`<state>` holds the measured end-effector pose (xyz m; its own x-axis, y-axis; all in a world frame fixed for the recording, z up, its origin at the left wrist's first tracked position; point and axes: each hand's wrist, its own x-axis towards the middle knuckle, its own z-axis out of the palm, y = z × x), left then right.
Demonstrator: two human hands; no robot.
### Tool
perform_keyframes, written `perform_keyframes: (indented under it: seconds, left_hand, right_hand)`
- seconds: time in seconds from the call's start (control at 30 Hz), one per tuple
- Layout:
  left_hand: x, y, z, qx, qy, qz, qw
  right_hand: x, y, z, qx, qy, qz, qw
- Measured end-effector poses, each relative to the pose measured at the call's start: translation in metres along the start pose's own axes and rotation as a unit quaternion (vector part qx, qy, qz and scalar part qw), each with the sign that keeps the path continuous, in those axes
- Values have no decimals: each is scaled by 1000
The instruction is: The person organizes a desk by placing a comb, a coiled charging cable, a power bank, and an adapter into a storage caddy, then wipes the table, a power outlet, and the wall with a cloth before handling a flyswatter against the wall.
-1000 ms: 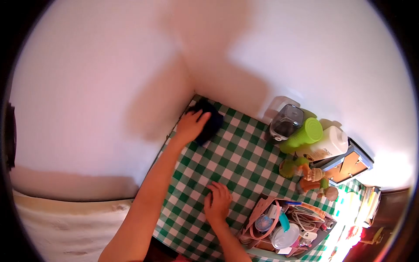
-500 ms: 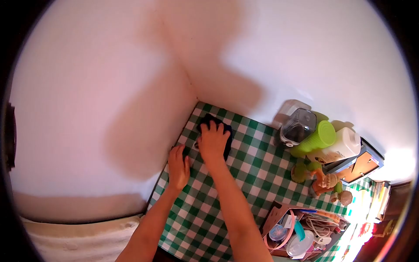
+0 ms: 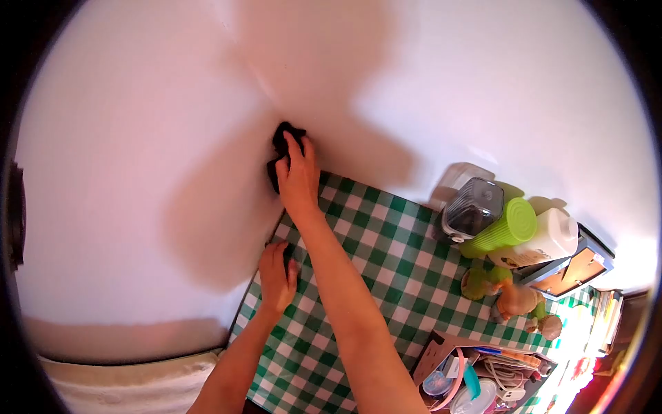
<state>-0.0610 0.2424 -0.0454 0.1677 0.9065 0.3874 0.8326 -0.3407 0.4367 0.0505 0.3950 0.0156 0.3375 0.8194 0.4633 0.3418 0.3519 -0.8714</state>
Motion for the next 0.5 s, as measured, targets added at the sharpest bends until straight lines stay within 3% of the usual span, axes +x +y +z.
perform_keyframes:
  seconds: [0.23, 0.3, 0.5]
  left_hand:
    - [2, -1, 1, 24, 26, 37, 999]
    - [-1, 0, 1, 24, 29, 46, 998]
    - [0, -3, 1, 6, 3, 18, 1000]
  right_hand:
    - [-13, 26, 5, -88, -39, 85, 992]
    - [-16, 34, 2, -201, -140, 204, 948]
    - [-11, 16, -4, -305, -199, 171, 916]
